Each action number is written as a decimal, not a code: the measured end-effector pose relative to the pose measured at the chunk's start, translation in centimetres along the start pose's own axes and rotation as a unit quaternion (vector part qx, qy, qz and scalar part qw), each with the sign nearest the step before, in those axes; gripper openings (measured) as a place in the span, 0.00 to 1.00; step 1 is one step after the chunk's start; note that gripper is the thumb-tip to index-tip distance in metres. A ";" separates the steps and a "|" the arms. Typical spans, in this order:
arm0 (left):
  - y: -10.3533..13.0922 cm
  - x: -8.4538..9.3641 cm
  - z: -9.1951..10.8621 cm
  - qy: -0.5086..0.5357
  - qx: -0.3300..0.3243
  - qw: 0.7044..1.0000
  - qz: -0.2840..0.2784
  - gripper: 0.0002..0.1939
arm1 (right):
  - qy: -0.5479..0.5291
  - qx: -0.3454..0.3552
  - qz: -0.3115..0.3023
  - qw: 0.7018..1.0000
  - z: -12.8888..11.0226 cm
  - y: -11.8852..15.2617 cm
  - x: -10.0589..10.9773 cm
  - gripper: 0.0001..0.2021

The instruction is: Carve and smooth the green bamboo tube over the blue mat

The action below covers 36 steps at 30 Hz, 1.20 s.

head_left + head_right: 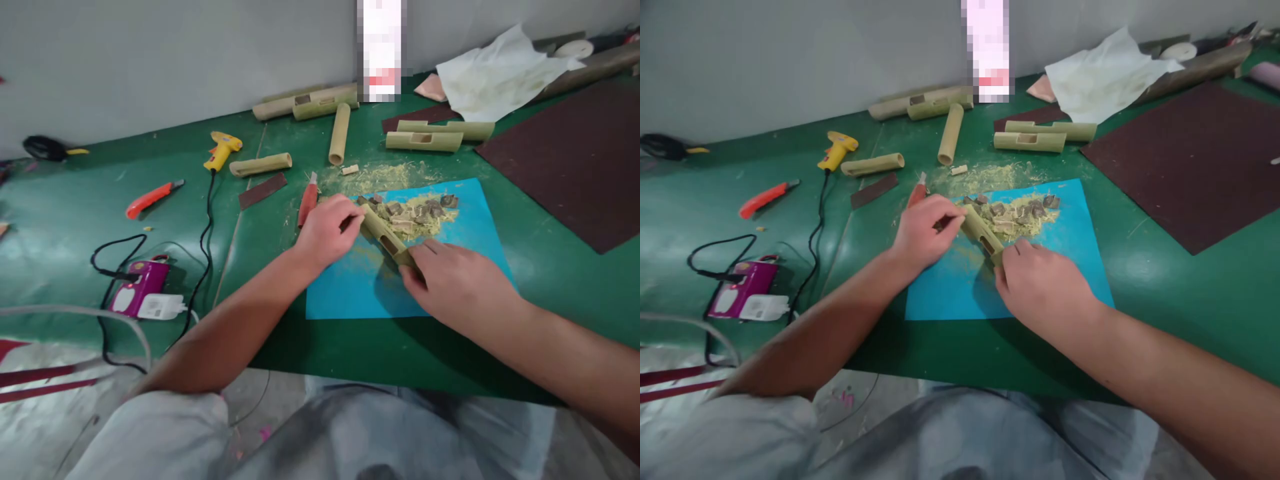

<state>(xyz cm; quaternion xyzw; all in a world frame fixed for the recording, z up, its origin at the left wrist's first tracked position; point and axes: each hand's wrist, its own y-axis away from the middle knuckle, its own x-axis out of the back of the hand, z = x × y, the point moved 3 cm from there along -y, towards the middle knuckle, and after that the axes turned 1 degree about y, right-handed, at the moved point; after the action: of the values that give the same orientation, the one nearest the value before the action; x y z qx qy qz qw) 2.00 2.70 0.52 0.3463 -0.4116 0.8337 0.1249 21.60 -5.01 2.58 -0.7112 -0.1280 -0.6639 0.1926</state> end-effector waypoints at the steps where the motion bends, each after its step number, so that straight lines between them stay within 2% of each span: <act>1: 0.0 0.0 0.0 -0.001 -0.001 1.000 0.001 0.06 | 0.002 0.001 0.001 1.000 0.0 0.0 0.0 0.13; 4: 0.0 -0.1 0.3 0.018 -0.017 0.999 -0.032 0.06 | 0.004 0.011 -0.004 1.000 -0.1 0.0 0.2 0.12; 8: 0.0 0.0 0.5 0.003 -0.002 1.000 -0.008 0.07 | 0.001 -0.006 -0.039 0.999 -0.1 -0.2 0.5 0.09; 12: 0.2 -0.3 0.6 0.017 -0.016 0.999 -0.036 0.07 | -0.001 -0.023 -0.069 0.997 -0.2 -0.3 0.6 0.08; 15: 0.1 -0.1 0.0 0.003 0.006 1.000 0.000 0.07 | 0.001 -0.029 -0.064 0.998 -0.1 -0.4 0.5 0.08; 19: 0.1 -0.3 -0.1 0.013 -0.013 1.000 -0.016 0.06 | -0.003 -0.017 -0.054 0.998 -0.1 -0.4 0.3 0.08; 22: 0.1 -0.2 0.1 0.000 0.000 1.000 0.007 0.07 | -0.004 -0.017 -0.047 0.999 0.0 -0.4 0.3 0.08; 26: 0.1 -0.4 0.3 0.002 -0.006 1.000 -0.031 0.07 | -0.009 -0.014 -0.051 0.999 0.0 -0.4 0.4 0.08; 29: 0.1 -0.2 0.0 -0.016 0.010 1.000 -0.006 0.09 | -0.012 -0.018 -0.047 0.999 0.1 -0.4 0.3 0.09; 33: 0.2 -0.2 0.3 -0.003 -0.008 0.999 -0.032 0.09 | -0.014 -0.012 -0.044 0.999 0.1 -0.4 0.2 0.08; 36: 0.3 -0.1 0.6 -0.020 0.008 1.000 -0.018 0.09 | -0.006 -0.019 -0.042 0.999 0.1 -0.3 0.2 0.08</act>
<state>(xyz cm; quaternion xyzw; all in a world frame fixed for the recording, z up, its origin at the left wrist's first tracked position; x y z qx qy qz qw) 2.19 2.08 0.50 0.3717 -0.4008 0.8275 0.1285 21.59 -4.67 2.80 -0.7127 -0.1461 -0.6695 0.1499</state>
